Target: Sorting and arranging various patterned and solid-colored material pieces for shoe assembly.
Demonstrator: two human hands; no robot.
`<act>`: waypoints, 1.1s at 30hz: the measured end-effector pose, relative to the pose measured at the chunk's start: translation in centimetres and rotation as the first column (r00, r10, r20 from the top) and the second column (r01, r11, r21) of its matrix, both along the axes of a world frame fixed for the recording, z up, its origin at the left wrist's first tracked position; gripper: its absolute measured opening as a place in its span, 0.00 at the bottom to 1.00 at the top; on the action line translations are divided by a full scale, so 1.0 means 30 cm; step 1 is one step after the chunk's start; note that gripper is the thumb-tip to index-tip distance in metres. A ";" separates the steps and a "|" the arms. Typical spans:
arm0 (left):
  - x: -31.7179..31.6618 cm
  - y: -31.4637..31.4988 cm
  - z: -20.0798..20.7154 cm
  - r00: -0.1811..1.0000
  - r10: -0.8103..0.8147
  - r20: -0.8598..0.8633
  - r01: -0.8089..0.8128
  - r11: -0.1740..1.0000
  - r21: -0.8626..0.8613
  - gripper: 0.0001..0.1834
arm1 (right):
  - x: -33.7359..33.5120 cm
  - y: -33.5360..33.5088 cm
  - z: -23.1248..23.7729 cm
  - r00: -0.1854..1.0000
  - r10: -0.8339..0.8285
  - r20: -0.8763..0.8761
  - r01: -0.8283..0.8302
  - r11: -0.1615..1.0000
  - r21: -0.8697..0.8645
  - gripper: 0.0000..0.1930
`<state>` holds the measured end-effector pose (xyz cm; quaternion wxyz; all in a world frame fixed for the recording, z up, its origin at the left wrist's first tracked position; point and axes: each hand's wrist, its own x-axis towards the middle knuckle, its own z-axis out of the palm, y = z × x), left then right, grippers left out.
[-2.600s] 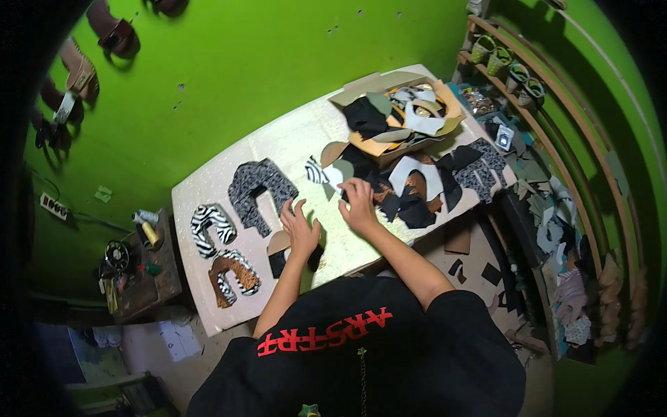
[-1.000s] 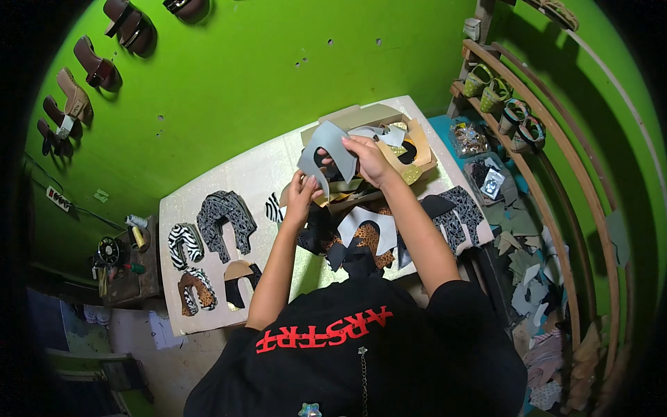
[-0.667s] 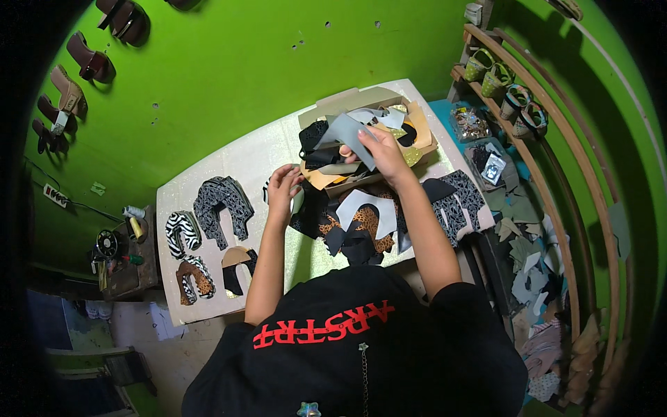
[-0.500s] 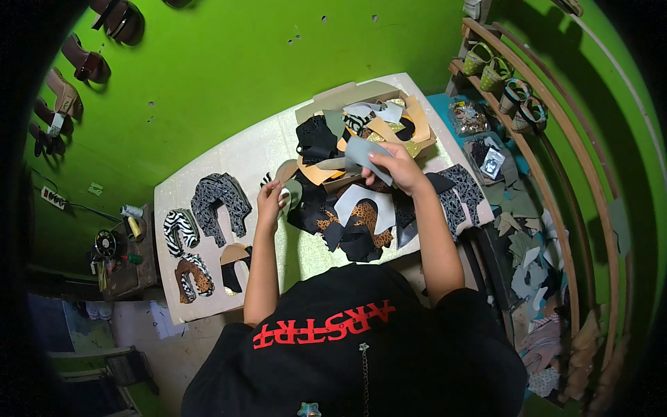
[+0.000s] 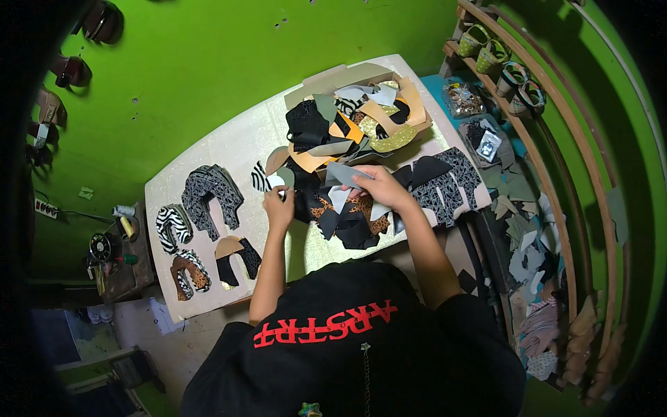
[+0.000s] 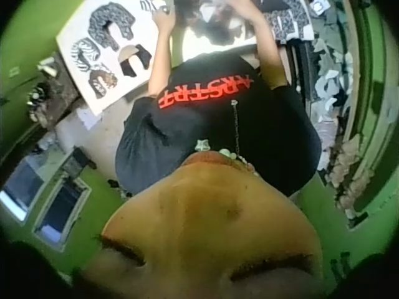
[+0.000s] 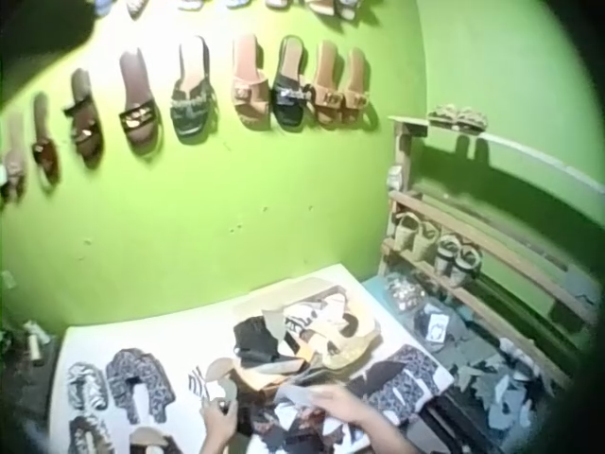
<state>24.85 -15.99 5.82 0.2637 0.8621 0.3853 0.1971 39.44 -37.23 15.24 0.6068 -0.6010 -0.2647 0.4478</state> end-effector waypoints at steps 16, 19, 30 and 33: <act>-0.346 0.134 0.163 0.895 0.095 0.435 0.289 0.619 -0.730 0.12 | -0.450 0.388 -0.083 0.785 0.188 0.590 -0.198 0.979 -0.049 0.18; -0.463 0.198 0.204 0.914 0.062 0.400 0.296 0.572 -0.765 0.11 | -0.499 0.465 -0.115 0.758 0.014 0.652 -0.028 1.000 0.011 0.22; -0.770 0.370 0.254 0.869 0.136 0.475 0.402 0.365 -0.840 0.11 | -0.719 0.691 -0.227 0.937 0.337 -0.090 -0.333 0.941 0.058 0.19; -0.845 0.430 0.198 0.917 0.127 0.379 0.298 0.414 -0.860 0.12 | -0.763 0.717 -0.291 0.961 0.267 -0.079 -0.267 0.964 0.010 0.18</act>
